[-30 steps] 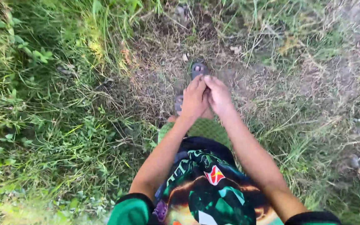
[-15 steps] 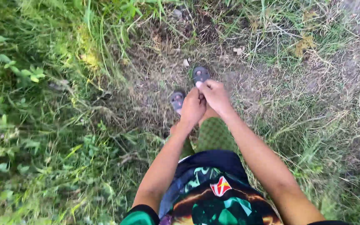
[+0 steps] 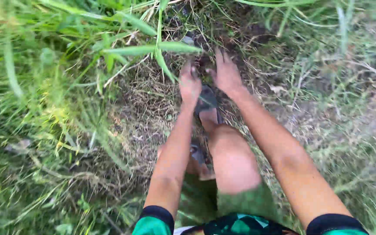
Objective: Pulling weeds and grass from the ground by hand
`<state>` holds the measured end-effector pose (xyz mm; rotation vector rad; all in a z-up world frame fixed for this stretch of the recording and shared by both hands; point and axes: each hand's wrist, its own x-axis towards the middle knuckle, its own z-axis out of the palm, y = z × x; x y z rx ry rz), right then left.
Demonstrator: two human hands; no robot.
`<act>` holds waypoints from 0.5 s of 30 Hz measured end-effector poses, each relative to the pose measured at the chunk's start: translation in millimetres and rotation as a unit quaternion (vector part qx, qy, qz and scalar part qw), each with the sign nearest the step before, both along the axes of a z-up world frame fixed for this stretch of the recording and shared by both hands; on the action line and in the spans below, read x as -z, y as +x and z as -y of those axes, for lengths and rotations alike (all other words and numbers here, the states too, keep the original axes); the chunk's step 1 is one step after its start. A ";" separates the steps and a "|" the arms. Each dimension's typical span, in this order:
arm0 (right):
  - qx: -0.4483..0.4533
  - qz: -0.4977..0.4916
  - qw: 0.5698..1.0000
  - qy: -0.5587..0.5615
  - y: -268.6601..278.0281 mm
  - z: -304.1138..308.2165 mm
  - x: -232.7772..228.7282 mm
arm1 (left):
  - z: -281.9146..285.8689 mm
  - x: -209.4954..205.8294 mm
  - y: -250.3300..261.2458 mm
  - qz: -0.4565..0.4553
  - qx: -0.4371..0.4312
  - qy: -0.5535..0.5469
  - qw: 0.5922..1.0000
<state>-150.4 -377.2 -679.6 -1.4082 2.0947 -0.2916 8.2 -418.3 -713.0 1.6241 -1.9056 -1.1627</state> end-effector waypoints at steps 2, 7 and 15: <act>-0.005 -0.034 0.999 -0.033 -2.0 44.4 41.2 | 34.3 52.2 -21.5 0.004 -0.004 -0.080 0.997; 0.058 -0.040 0.997 -0.040 -5.3 86.4 160.8 | 89.7 119.8 -51.8 -0.039 -0.042 -0.096 0.994; 0.012 0.121 0.980 -0.160 6.8 65.0 88.2 | 44.6 124.7 -25.3 0.052 0.066 -0.042 0.996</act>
